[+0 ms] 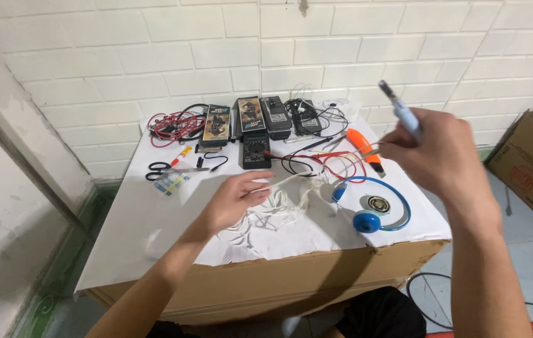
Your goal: The person sits at a workbench and strips insulation from the end of a white cable, working the cut section with their fingers and a utility knife. They then untangle and arrange white earphone cables on the table while holding the knife.
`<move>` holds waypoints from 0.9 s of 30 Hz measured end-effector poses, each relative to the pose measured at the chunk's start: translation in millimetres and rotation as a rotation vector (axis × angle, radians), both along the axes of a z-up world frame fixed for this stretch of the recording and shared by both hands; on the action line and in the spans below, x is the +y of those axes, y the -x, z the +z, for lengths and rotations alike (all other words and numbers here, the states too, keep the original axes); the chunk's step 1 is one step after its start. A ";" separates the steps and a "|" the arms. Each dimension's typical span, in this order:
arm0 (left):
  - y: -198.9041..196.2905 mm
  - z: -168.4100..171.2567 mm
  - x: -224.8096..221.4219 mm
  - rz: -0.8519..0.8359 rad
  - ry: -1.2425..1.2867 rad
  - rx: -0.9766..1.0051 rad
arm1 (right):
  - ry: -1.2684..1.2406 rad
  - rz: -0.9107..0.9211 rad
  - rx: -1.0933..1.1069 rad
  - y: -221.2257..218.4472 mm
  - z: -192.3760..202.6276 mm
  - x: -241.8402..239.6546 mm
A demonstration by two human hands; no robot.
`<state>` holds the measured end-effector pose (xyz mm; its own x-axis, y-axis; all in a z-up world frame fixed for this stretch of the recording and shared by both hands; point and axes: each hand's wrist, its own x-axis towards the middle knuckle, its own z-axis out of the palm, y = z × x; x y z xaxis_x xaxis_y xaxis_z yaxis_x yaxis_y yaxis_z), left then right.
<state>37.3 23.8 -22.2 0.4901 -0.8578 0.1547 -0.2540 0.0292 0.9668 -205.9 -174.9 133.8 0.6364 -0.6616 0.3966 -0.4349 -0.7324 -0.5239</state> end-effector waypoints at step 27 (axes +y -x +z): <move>29.2 191.1 32.4 -0.012 0.495 -0.020 | 0.237 0.610 0.203 -27.3 -148.8 -24.2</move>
